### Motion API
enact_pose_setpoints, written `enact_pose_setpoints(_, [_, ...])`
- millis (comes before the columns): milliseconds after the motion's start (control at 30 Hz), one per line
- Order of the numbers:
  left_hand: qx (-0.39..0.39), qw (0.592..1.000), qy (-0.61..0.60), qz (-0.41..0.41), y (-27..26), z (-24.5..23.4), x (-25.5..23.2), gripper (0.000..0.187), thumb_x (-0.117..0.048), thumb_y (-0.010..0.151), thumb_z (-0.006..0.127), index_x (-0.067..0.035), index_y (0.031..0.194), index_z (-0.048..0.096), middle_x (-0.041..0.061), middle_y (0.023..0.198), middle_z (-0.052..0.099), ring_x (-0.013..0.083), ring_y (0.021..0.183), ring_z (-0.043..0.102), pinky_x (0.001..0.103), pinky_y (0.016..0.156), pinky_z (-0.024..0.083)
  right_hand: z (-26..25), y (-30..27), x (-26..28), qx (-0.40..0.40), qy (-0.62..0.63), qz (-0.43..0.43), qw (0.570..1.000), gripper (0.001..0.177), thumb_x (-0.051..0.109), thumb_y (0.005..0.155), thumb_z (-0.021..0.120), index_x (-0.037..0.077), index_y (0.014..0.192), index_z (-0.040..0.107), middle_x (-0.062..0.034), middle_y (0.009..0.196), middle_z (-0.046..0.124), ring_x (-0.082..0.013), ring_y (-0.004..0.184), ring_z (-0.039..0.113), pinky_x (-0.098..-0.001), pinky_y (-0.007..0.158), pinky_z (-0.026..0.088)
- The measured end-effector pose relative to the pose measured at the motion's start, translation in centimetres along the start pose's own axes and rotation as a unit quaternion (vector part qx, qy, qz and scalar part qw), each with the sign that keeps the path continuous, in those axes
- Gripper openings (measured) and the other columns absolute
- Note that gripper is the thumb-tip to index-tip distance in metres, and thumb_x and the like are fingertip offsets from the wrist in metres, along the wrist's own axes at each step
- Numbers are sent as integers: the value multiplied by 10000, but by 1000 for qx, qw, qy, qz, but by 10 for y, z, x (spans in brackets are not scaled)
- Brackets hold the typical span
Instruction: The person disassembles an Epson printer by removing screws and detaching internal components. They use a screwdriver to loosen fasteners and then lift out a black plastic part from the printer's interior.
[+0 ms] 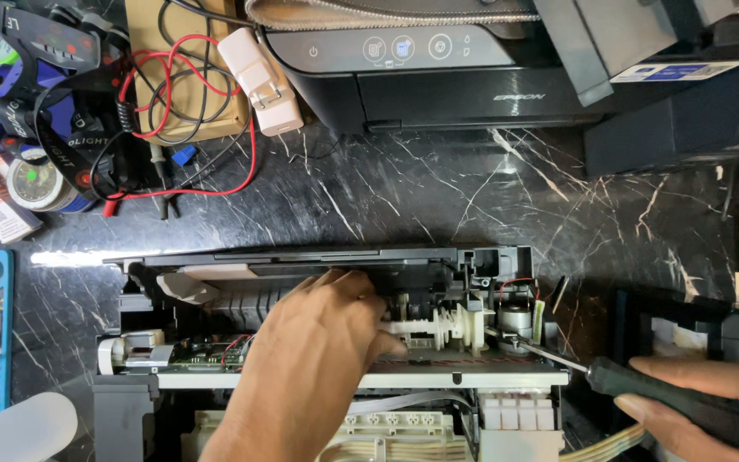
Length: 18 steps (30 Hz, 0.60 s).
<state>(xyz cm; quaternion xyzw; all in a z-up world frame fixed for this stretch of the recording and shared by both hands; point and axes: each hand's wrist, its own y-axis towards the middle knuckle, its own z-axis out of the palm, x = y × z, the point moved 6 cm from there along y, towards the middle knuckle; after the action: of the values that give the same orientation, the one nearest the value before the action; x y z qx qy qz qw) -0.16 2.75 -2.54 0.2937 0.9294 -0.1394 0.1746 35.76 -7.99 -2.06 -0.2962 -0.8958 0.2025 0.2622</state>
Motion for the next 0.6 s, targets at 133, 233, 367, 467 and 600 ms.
enact_pose_setpoints(133, [146, 982, 106, -64, 3, 20, -3, 159, -142, 1039, 706, -240, 1023, 829, 40, 1094, 763, 319, 909, 767, 508, 819, 627, 4, -6, -5, -68, 74, -103, 990, 433, 131, 704, 1015, 144, 1137, 1003, -42, 1024, 1010, -168, 833, 949, -254, 954, 710])
enact_pose_setpoints(233, [153, 973, 170, -41, 10, 21, -13, 208, -79, 975, 717, -246, 1028, 830, 59, 1061, 746, 296, 920, 750, 478, 798, 637, 6, -5, -12, -72, 64, -68, 993, 468, 132, 707, 1029, 157, 1173, 997, -53, 1024, 1001, -212, 802, 945, -275, 917, 725])
enact_pose_setpoints(367, [217, 963, 157, -19, 11, 22, -21, 218, -55, 1035, 724, -223, 1125, 829, 96, 1166, 732, 290, 979, 747, 489, 824, 655, 0, -6, -2, -86, 76, -143, 983, 433, 146, 671, 1033, 149, 1102, 993, -42, 939, 1000, -146, 639, 912, -225, 729, 688])
enact_pose_setpoints(467, [192, 967, 167, 17, 7, 27, -16, 277, -33, 957, 726, -251, 1119, 780, 75, 1127, 725, 302, 949, 745, 481, 825, 617, -1, -4, -3, -68, 58, -100, 991, 396, 173, 684, 1045, 186, 1080, 1036, -28, 812, 1035, -174, 447, 878, -251, 561, 662])
enact_pose_setpoints(600, [217, 963, 161, 23, 16, 19, -12, 280, -38, 980, 698, -265, 1122, 779, -1, 1127, 755, 268, 963, 773, 472, 808, 629, -1, -3, -7, -64, 57, -87, 993, 358, 177, 710, 1032, 182, 1068, 1050, -34, 749, 1041, -171, 403, 838, -254, 518, 643])
